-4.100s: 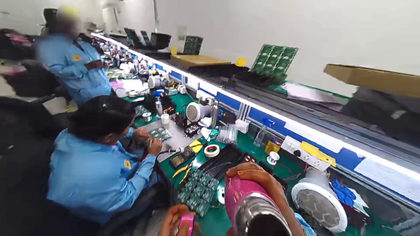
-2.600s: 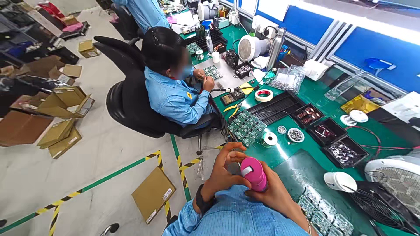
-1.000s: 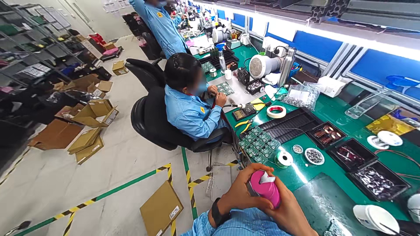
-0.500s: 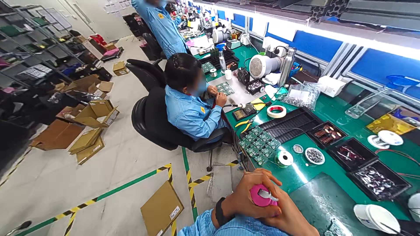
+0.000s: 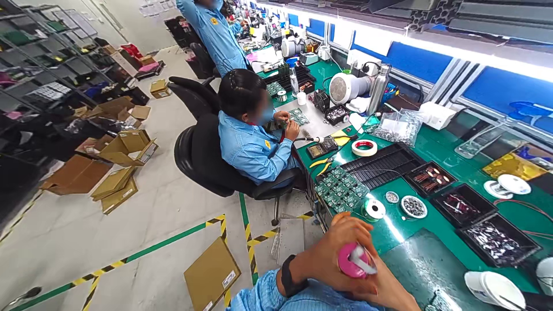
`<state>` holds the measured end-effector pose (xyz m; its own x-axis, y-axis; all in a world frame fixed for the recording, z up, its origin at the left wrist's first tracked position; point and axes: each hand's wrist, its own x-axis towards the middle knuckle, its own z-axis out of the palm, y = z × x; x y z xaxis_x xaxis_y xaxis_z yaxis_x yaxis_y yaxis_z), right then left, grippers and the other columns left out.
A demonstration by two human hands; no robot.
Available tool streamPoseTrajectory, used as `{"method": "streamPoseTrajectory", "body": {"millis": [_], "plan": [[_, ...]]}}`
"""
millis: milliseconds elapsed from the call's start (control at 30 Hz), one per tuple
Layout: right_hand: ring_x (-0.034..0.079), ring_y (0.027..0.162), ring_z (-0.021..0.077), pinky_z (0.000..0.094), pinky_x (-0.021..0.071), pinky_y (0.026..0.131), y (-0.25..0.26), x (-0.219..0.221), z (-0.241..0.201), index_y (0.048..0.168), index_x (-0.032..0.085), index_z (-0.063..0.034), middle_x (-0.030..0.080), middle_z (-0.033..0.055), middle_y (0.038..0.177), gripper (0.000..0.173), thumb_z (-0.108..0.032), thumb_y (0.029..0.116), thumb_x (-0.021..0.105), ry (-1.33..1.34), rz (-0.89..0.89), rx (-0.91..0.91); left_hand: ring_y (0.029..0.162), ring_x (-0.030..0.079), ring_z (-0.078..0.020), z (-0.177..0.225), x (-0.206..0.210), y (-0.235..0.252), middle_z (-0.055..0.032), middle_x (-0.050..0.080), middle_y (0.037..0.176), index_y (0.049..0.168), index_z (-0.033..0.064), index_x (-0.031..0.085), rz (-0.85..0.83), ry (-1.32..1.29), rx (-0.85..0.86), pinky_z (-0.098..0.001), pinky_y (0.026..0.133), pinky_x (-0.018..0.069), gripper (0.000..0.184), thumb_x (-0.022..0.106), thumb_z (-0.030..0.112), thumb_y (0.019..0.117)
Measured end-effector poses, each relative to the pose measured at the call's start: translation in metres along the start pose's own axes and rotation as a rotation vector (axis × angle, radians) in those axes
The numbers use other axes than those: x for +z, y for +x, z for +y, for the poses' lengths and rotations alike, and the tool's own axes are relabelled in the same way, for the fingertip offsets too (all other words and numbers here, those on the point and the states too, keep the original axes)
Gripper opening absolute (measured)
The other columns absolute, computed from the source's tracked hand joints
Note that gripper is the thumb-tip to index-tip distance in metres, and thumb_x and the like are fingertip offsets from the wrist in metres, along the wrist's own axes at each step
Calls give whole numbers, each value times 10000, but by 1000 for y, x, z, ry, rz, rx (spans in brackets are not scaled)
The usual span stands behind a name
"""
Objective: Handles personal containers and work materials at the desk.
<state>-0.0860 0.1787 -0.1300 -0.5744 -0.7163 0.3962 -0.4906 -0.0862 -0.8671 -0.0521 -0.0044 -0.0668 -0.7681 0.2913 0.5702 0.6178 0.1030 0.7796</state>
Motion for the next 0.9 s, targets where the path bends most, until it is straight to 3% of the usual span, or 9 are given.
{"method": "streamPoseTrajectory", "body": {"millis": [100,200,367,467,533,633,733,900], "plan": [[678,1036,-12,209,548,932,-2,8,17,1237,632,15,748,61,1091,742,-482,727,841,-45,134,85,1216,571,-219,-7,3,-5,-174,644,1192,1219,-39,597,236,156,-144,-412,1115,390,631,802,390,803],[713,945,73,279,572,851,1,9,16,1204,642,34,749,99,1032,767,-522,702,805,-184,183,174,1173,585,-186,-10,5,-9,-145,647,1189,1238,-22,595,343,247,-219,-420,1077,412,668,824,401,773],[726,963,153,342,576,861,1,12,13,1229,640,59,748,147,1058,772,-476,698,808,-211,139,162,1260,567,-247,-9,6,-13,-147,691,1150,1098,-1,678,299,224,-216,-461,1158,319,652,822,518,730],[716,994,94,277,562,904,-1,17,19,1208,644,62,751,135,1060,744,-468,718,822,-166,122,95,1247,589,-211,-9,9,-13,-135,713,1072,991,-3,675,293,123,-205,-411,1173,320,507,810,439,783],[696,1053,58,243,540,954,-3,18,22,1239,639,56,747,131,1104,746,-470,740,820,-124,113,33,1217,609,-185,-10,10,-13,-136,717,1049,978,-23,650,264,15,-160,-363,1169,348,407,803,318,814],[678,1057,44,222,522,942,-3,15,18,1215,636,25,741,115,1081,714,-476,734,802,-127,95,-44,1159,653,-181,-12,9,-14,-143,721,1008,976,-38,626,189,-139,-50,-339,1142,410,331,782,211,824],[659,1104,55,225,502,973,-2,9,15,1237,628,10,734,109,1117,724,-483,736,803,-158,58,-81,1090,673,-188,-11,6,-13,-142,713,948,950,-40,623,105,-227,16,-351,1130,415,282,766,162,816],[692,1010,81,255,538,888,-3,1,16,1194,651,4,745,107,1036,675,-488,753,790,-186,7,-102,1062,666,-163,-11,11,-16,-122,706,923,950,-22,616,69,-250,50,-325,1122,399,275,756,191,846]]}}
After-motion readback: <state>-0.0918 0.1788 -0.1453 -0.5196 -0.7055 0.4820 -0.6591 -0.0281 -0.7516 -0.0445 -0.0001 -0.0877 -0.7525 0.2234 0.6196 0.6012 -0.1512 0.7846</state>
